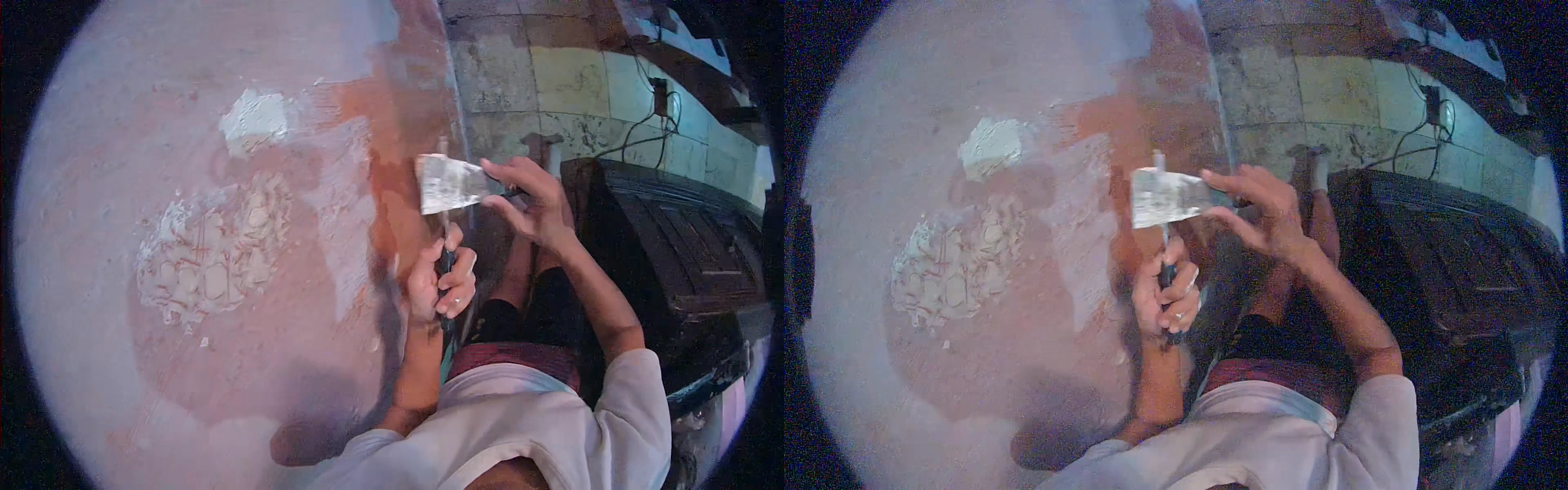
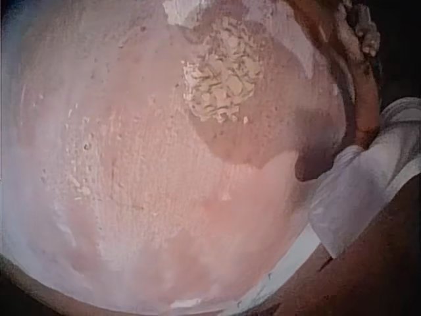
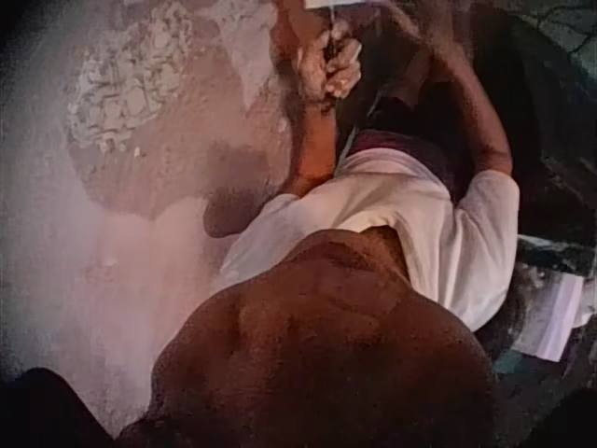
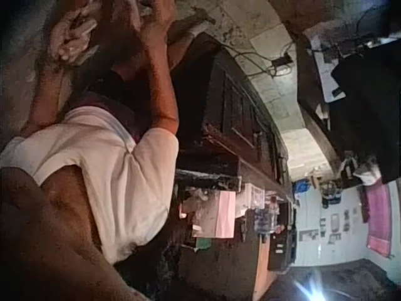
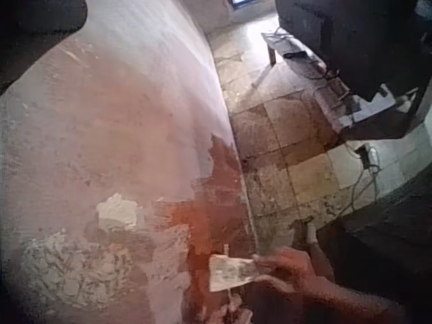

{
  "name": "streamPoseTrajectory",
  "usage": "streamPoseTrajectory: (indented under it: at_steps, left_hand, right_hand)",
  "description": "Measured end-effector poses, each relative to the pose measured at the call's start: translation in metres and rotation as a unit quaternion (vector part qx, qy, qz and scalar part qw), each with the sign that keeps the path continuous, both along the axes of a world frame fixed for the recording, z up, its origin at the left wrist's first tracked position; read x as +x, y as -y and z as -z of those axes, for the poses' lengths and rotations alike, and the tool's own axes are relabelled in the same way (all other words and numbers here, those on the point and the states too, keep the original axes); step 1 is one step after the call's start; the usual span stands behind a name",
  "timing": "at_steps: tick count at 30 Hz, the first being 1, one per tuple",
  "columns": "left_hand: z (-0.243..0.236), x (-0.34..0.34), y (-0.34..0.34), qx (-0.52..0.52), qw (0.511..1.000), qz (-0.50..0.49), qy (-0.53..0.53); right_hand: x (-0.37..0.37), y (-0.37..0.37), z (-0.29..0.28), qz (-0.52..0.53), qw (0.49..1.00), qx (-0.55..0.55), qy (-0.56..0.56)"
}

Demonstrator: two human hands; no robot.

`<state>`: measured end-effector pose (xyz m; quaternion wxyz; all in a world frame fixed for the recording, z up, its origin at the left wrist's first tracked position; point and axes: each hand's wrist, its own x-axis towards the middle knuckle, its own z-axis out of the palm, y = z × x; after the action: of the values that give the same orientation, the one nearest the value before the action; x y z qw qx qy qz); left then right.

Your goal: The person applies a white substance to a damaged area of a wall using two spatulas.

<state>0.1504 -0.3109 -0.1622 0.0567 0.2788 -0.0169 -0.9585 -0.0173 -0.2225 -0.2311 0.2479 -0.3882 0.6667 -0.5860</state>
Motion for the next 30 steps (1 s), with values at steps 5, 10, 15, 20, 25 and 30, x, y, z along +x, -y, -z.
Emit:
streamPoseTrajectory:
  at_steps: [5,10,15,20,25,30]
  left_hand:
    - [-0.019,0.010,-0.002,-0.103,0.992,-0.024,0.069]
    - [-0.042,0.021,-0.027,-0.346,0.905,-0.047,0.242]
    - [-0.048,0.073,-0.057,-0.378,0.859,0.022,0.345]
    - [-0.031,0.118,-0.083,-0.381,0.835,0.071,0.391]
    - [-0.023,0.123,-0.093,-0.383,0.820,0.087,0.418]
    - [-0.008,0.140,-0.094,-0.382,0.816,0.127,0.415]
  right_hand:
    - [0.015,-0.023,0.028,0.030,0.996,0.072,0.034]
    - [0.009,0.039,0.001,0.082,0.986,0.099,0.106]
    - [0.007,0.101,-0.040,-0.020,0.994,-0.008,0.104]
    - [0.017,0.147,-0.068,0.013,0.982,-0.068,0.178]
    - [0.024,0.152,-0.104,-0.031,0.977,0.051,0.205]
    - [0.064,0.157,-0.116,0.048,0.991,-0.039,0.120]
